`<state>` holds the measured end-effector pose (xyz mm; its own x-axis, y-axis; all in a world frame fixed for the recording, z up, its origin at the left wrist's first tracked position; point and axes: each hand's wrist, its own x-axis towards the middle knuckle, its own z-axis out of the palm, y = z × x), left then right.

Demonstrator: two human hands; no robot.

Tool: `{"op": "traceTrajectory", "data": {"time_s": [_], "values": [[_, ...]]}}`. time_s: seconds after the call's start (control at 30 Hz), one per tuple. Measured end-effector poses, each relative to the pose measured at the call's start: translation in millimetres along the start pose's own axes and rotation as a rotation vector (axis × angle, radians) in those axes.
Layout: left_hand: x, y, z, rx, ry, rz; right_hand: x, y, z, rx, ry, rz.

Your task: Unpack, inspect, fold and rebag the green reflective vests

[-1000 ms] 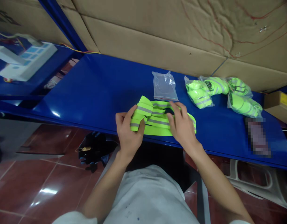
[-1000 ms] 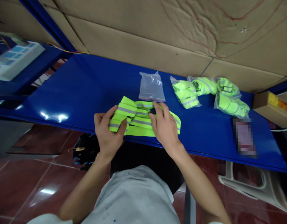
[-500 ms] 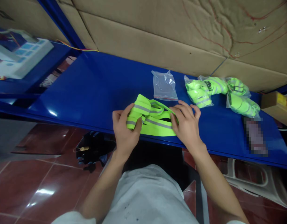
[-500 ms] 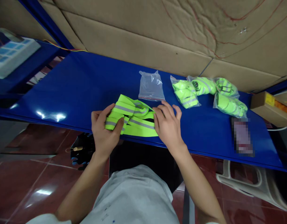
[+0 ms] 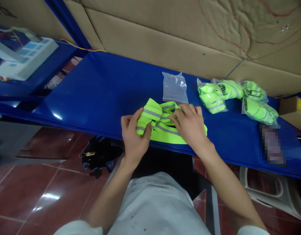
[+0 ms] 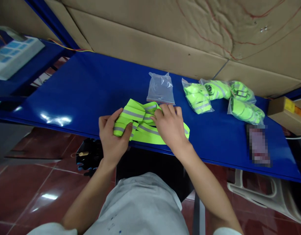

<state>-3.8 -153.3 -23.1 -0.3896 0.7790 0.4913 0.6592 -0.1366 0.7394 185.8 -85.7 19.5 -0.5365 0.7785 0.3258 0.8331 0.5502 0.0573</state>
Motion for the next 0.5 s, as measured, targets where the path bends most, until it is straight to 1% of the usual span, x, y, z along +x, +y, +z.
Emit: {"op": "traceTrajectory", "data": {"time_s": [0.13,0.27,0.37,0.43,0.5], "values": [[-4,1,2.2,0.026,0.035,0.029,-19,-6,-1,-0.031,0.028,-0.121],[-8,0,2.8,0.058,0.071,0.079,-35,-3,2,-0.034,0.012,-0.173],[-12,2,3.6,0.096,0.087,0.176,-42,2,5,0.000,-0.016,-0.180],[-14,3,5.5,0.127,0.062,0.277,-45,4,7,0.020,-0.018,-0.169],[-15,4,8.8,0.174,0.014,0.393,-48,5,8,0.024,-0.007,-0.154]]}}
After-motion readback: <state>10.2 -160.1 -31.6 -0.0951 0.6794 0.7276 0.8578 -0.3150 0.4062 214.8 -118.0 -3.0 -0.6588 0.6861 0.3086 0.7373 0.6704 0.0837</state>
